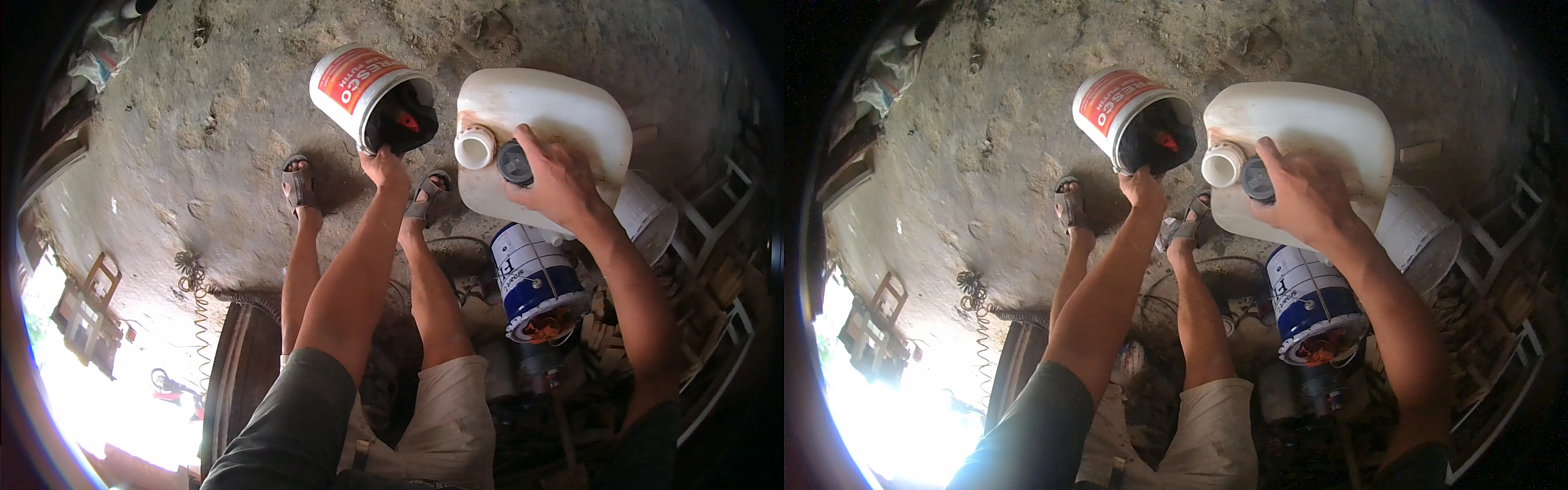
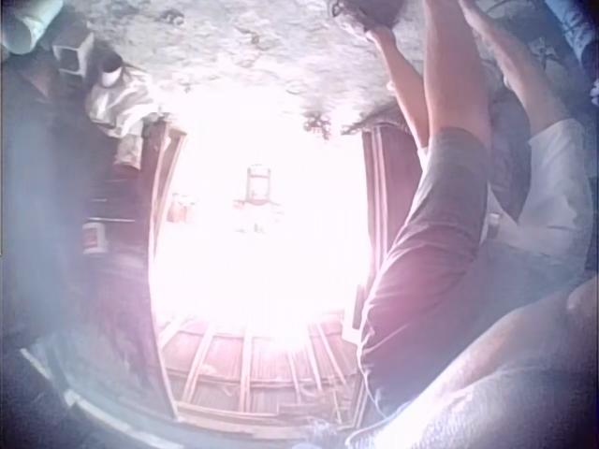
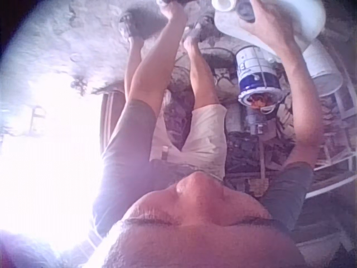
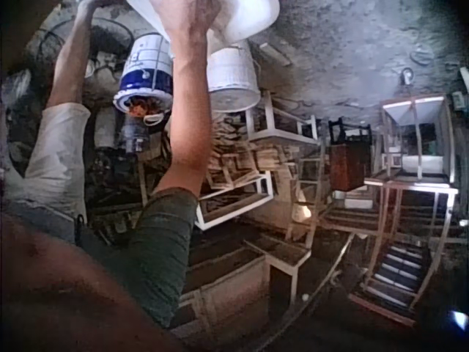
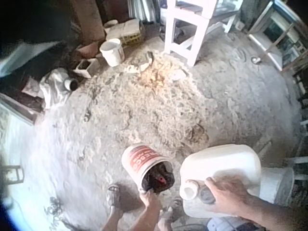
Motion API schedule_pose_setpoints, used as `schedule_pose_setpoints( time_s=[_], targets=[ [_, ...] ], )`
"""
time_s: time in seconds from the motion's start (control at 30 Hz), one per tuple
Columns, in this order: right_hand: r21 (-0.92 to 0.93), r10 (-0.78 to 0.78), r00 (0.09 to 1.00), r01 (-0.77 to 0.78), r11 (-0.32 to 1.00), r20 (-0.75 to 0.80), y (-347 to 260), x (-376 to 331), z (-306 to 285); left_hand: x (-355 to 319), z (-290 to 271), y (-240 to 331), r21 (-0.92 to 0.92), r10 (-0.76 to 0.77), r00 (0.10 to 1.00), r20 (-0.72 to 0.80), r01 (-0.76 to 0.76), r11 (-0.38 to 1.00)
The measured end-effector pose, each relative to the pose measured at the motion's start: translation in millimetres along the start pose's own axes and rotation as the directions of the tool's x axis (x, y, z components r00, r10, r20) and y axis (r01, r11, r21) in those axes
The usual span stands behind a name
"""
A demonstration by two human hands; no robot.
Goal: The person sands the surfaces of a wooden cabinet by hand using a piece of sandpaper, moving to different sections including the top and sides, and pours liquid from a container into a bucket.
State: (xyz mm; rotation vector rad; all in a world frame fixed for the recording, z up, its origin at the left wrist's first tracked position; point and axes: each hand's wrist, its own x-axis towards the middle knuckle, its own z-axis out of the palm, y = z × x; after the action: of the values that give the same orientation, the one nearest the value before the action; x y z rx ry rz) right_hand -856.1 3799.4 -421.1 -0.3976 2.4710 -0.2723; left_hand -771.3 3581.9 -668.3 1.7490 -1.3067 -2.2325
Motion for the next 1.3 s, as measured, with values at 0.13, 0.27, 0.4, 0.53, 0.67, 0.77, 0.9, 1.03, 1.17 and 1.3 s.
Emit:
schedule_pose_setpoints(
  time_s=[0.13, 0.27, 0.4, 0.53, 0.67, 0.77, 0.9, 1.03, 1.17, 1.3],
  targets=[
    [0.013, -0.006, 0.999, 0.006, 1.000, 0.047, -22.8, 13.0, 2.8, 0.3, -8.9, 5.7, 0.033, -0.014, 0.998, -0.069, 0.017, 0.999],
    [0.027, -0.022, 0.998, 0.021, 0.999, 0.064, -46.0, 26.5, 9.0, 2.3, -15.2, 15.4, 0.016, 0.007, 0.995, -0.097, -0.005, 1.000],
    [0.037, -0.003, 0.988, -0.003, 0.999, 0.157, -67.7, 41.4, 11.5, 8.9, -21.8, 24.5, 0.002, 0.014, 0.991, -0.131, -0.014, 1.000],
    [0.065, -0.002, 0.985, -0.009, 0.998, 0.174, -87.8, 52.3, 12.9, 14.7, -28.3, 29.9, 0.000, 0.005, 0.993, -0.120, -0.006, 1.000],
    [0.080, -0.047, 0.982, 0.032, 0.996, 0.184, -105.7, 67.4, 25.3, 33.2, -49.3, 21.5, 0.065, 0.112, 0.984, -0.141, -0.104, 0.992],
    [0.089, -0.034, 0.972, 0.014, 0.996, 0.232, -114.0, 76.0, 31.0, 37.4, -56.2, 19.7, 0.098, 0.096, 0.985, -0.146, -0.082, 0.992],
    [0.074, -0.003, 0.961, -0.018, 0.997, 0.275, -123.9, 83.8, 34.6, 34.5, -57.8, 21.7, 0.205, 0.154, 0.983, -0.098, -0.131, 0.970],
    [0.079, -0.003, 0.951, -0.023, 0.997, 0.310, -128.9, 93.8, 45.5, 37.5, -63.2, 22.1, 0.157, 0.084, 0.990, -0.113, -0.066, 0.985],
    [0.072, -0.023, 0.953, 0.001, 0.997, 0.303, -140.0, 102.0, 52.3, 49.5, -78.9, 19.8, 0.104, 0.148, 0.987, -0.062, -0.141, 0.985],
    [0.082, -0.021, 0.958, -0.002, 0.997, 0.287, -145.4, 106.0, 58.4, 53.8, -78.3, 25.7, 0.180, 0.143, 0.986, -0.090, -0.125, 0.976]
  ],
)
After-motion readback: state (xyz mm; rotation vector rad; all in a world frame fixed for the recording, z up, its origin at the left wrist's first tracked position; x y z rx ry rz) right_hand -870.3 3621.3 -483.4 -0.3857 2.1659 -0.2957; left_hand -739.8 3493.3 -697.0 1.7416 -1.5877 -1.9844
